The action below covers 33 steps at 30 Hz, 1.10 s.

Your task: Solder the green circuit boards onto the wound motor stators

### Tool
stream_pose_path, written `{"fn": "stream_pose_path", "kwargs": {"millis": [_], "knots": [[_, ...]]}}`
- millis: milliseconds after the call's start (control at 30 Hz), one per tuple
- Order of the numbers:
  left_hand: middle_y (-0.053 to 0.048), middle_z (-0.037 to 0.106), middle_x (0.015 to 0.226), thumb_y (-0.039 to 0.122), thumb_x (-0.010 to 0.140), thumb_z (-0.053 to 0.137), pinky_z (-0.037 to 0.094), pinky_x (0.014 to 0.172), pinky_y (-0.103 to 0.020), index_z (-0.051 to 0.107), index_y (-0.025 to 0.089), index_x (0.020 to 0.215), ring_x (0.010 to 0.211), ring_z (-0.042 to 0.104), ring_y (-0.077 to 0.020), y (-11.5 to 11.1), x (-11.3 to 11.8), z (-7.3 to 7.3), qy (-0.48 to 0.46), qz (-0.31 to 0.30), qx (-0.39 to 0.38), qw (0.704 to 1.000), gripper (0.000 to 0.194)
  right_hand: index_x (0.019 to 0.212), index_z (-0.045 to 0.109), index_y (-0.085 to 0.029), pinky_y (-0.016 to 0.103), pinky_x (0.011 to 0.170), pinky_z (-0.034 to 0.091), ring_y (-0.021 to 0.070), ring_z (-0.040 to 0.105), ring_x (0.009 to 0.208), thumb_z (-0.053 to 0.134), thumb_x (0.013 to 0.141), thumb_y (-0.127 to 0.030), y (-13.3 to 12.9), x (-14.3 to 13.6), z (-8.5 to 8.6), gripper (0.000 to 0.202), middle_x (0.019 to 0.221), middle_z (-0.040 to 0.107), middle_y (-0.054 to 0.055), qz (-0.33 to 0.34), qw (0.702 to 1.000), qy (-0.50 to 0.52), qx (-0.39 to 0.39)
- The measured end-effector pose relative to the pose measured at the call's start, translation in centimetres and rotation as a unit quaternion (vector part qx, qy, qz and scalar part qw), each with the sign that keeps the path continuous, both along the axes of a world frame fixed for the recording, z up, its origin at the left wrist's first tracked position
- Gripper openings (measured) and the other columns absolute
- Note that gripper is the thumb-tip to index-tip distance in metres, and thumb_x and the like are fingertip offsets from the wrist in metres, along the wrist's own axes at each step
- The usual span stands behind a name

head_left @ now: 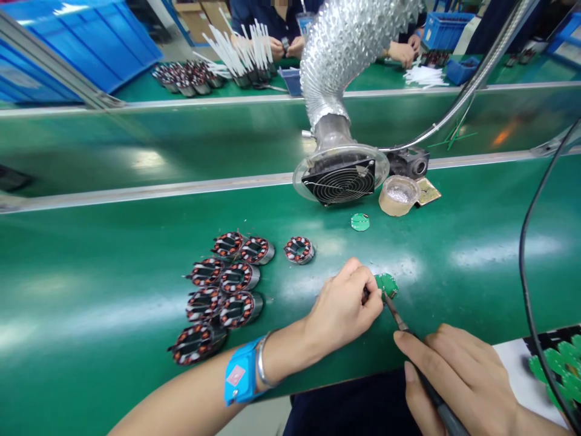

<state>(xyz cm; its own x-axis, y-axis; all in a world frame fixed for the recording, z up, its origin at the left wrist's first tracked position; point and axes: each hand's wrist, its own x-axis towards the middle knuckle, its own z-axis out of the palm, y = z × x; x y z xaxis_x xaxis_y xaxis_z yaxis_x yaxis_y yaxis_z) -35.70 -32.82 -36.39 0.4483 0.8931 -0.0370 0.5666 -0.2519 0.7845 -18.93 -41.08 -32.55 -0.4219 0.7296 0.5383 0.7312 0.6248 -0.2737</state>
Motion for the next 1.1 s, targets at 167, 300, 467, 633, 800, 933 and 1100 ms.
{"fn": "stream_pose_path", "kwargs": {"millis": [167, 300, 467, 633, 800, 933, 1100], "knots": [[0.001, 0.052, 0.081, 0.018, 0.082, 0.053, 0.041, 0.055, -0.021, 0.054, 0.019, 0.074, 0.058, 0.052, -0.0078, 0.0, -0.1, 0.0, 0.005, -0.006, 0.01, 1.0, 0.008, 0.105, 0.066, -0.012, 0.03, 0.053, 0.05, 0.0149, 0.058, 0.058, 0.057, 0.08, -0.004, -1.2, 0.8, 1.1, 0.028, 0.068, 0.063, 0.004, -0.039, 0.998, 0.012, -0.037], [0.001, 0.052, 0.082, 0.019, 0.082, 0.055, 0.041, 0.055, -0.021, 0.054, 0.019, 0.075, 0.058, 0.052, -0.0081, -0.1, 0.0, 0.0, 0.009, -0.005, 0.01, 1.0, 0.007, 0.112, 0.064, -0.014, 0.03, 0.055, 0.053, 0.0158, 0.06, 0.062, 0.058, 0.081, -0.003, -1.2, 1.7, 1.4, 0.034, 0.074, 0.064, 0.005, -0.051, 0.996, 0.049, -0.054], [0.002, 0.051, 0.08, 0.02, 0.081, 0.056, 0.042, 0.057, -0.023, 0.054, 0.019, 0.075, 0.058, 0.052, -0.0081, 0.0, -0.1, 0.2, 0.003, -0.007, 0.016, 1.0, 0.007, 0.128, 0.056, -0.014, 0.026, 0.056, 0.054, 0.0127, 0.062, 0.062, 0.058, 0.084, -0.004, 0.8, 1.7, -0.7, 0.045, 0.078, 0.067, 0.003, -0.065, 0.991, 0.12, 0.002], [-0.001, 0.056, 0.091, 0.016, 0.087, 0.049, 0.045, 0.063, -0.024, 0.055, 0.019, 0.094, 0.067, 0.056, -0.0106, 0.7, -2.2, 1.1, -0.014, -0.04, 0.022, 0.999, 0.01, 0.108, 0.063, -0.018, 0.03, 0.074, 0.057, 0.0163, 0.069, 0.083, 0.058, 0.083, 0.001, 2.6, 1.0, -2.9, 0.032, 0.096, 0.072, 0.007, -0.063, 0.989, 0.132, -0.02], [-0.003, 0.06, 0.099, 0.009, 0.086, 0.051, 0.047, 0.074, -0.026, 0.058, 0.021, 0.097, 0.084, 0.059, -0.0147, 1.2, -3.7, 1.1, 0.022, -0.164, 0.036, 0.986, 0.018, 0.105, 0.058, -0.018, 0.036, 0.084, 0.057, 0.02, 0.068, 0.098, 0.059, 0.082, -0.003, 3.2, 1.0, -3.5, 0.027, 0.105, 0.071, 0.01, -0.046, 0.986, 0.154, -0.048], [-0.004, 0.061, 0.095, 0.004, 0.086, 0.043, 0.048, 0.074, -0.025, 0.057, 0.02, 0.099, 0.082, 0.058, -0.0139, 1.7, -3.6, 1.0, -0.001, -0.188, 0.048, 0.981, 0.025, 0.107, 0.059, -0.017, 0.035, 0.08, 0.057, 0.0199, 0.067, 0.094, 0.057, 0.083, -0.003, 3.3, 1.0, -3.4, 0.028, 0.101, 0.07, 0.01, -0.046, 0.986, 0.155, -0.052], [-0.003, 0.06, 0.091, 0.013, 0.084, 0.053, 0.049, 0.065, -0.023, 0.061, 0.016, 0.096, 0.065, 0.058, -0.0098, 2.4, -3.0, 1.8, -0.015, -0.151, 0.008, 0.988, 0.015, 0.127, 0.057, -0.016, 0.027, 0.059, 0.053, 0.014, 0.062, 0.066, 0.056, 0.084, -0.002, 1.2, 1.6, -1.7, 0.045, 0.079, 0.066, 0.004, -0.059, 0.993, 0.106, -0.009]]}}
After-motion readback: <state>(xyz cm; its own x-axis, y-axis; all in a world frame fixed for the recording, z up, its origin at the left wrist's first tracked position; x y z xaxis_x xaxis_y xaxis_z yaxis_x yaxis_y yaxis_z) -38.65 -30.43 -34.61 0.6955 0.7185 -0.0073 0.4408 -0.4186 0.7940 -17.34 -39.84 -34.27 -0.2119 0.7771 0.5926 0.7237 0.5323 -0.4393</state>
